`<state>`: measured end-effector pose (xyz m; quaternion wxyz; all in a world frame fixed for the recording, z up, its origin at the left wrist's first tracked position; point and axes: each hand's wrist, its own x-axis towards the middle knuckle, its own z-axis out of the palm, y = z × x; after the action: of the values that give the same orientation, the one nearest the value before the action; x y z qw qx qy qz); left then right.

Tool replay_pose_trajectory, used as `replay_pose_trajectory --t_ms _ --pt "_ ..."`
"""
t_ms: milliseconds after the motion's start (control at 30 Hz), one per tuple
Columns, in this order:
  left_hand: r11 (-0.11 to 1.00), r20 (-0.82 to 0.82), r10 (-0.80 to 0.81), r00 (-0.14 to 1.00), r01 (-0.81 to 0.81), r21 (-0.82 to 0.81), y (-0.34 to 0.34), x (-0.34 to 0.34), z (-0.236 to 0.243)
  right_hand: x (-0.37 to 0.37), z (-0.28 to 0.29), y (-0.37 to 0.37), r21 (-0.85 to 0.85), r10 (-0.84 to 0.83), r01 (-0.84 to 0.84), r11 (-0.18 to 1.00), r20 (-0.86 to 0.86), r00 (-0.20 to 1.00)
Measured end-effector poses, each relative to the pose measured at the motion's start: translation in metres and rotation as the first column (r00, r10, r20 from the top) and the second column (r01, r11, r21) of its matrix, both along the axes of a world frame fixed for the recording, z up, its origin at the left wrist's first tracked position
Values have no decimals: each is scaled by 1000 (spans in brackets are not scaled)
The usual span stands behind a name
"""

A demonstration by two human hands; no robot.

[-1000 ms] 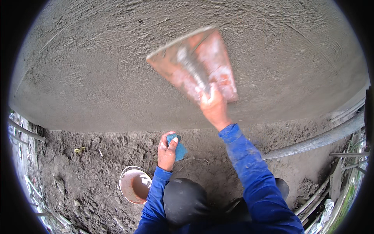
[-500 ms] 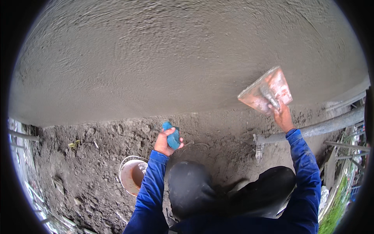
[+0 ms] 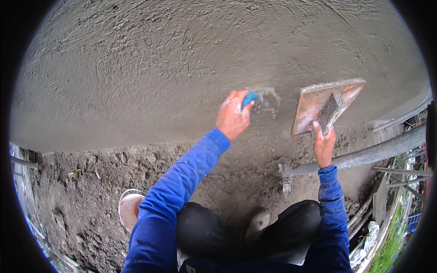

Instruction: The person applies and smooths wet cement onto a vertical wall using a trowel and a float. They repeatedly scoop material from a bucket and spread it across the surface, then use a sponge to refine the finish.

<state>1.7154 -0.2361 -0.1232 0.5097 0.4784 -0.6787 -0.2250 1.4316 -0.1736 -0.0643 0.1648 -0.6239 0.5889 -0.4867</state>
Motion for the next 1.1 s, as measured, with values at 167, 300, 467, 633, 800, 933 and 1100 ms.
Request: replay_pose_trajectory --t_ms 167,300,467,633,800,933,1100 --pt "979 146 147 978 -165 119 90 94 -42 38 -7 -34 61 78 -87 994 125 989" --pt "943 135 159 978 -192 274 153 135 -75 87 -16 -71 -2 128 -129 992 117 985" --pt "866 -76 344 936 -285 411 180 126 -71 170 -101 -77 21 311 -356 934 -539 783" --pt "867 -159 323 933 -225 444 187 132 -95 16 -200 -98 260 316 -199 945 -884 345" --pt "806 -140 403 905 -278 523 216 147 -103 -31 -36 -102 39 42 -16 999 -871 489" --pt "816 -299 372 879 -157 556 182 125 -79 87 1 -91 -30 131 -197 980 -644 754" --pt "901 -271 259 927 -131 415 144 103 -84 155 -135 -78 113 354 -423 899 -756 550"
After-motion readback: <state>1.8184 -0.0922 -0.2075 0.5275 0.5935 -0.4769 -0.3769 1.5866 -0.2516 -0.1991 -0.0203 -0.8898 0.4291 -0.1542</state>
